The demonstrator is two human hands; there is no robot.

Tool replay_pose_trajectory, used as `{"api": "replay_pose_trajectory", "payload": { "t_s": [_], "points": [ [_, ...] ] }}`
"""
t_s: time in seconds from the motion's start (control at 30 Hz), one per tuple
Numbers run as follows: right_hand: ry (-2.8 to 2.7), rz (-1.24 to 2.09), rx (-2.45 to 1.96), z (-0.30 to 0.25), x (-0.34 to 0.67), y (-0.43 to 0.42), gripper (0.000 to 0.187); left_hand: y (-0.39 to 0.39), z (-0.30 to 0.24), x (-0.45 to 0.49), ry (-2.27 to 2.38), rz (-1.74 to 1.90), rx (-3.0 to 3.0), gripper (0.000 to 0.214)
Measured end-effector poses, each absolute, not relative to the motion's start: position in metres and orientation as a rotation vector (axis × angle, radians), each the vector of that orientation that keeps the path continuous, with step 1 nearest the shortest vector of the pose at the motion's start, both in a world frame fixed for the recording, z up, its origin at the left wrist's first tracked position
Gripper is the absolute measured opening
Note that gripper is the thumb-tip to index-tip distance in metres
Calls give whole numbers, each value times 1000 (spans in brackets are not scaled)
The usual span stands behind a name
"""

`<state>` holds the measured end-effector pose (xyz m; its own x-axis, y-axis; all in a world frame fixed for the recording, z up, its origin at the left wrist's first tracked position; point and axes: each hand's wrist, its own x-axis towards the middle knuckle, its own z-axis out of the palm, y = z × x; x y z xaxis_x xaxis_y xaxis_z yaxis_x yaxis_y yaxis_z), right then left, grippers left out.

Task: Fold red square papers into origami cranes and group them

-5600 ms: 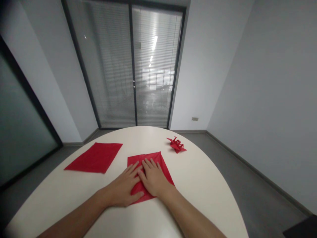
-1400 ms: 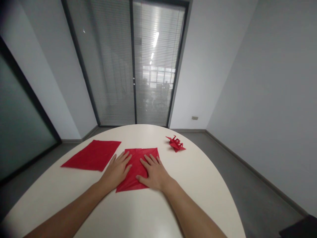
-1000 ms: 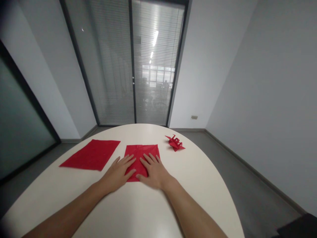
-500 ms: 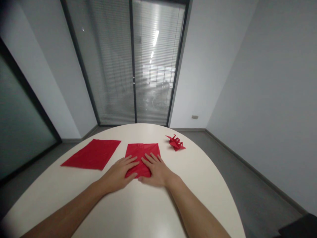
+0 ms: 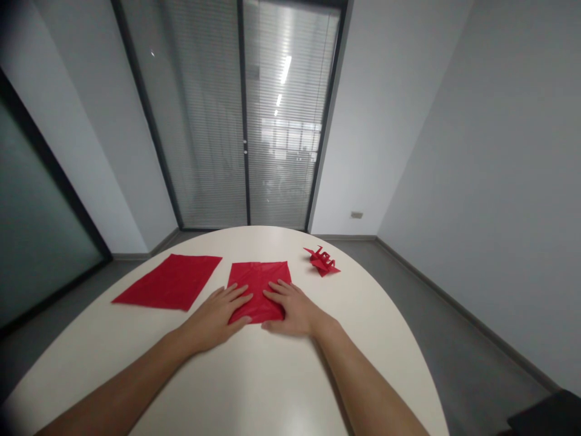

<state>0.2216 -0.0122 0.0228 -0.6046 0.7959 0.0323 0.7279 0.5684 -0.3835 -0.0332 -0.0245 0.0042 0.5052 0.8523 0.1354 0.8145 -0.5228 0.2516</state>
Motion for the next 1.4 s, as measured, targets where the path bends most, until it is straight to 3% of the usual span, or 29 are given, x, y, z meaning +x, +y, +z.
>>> {"api": "replay_pose_trajectory", "payload": {
  "t_s": [0.5, 0.63, 0.87, 1.4],
  "points": [
    [-2422, 556, -1070, 17, 232, -6, 40, -25, 15, -37, 1451, 404, 2488, 56],
    [-2352, 588, -1051, 15, 233, -3, 31, -26, 18, -43, 1356, 443, 2478, 47],
    [-2335, 704, -1066, 16, 237, -2, 34, -19, 15, -49, 1385, 542, 2420, 25],
    [-2084, 896, -1151, 12, 240, 1, 40, -6, 6, -53, 1615, 848, 2206, 28]
  ]
}}
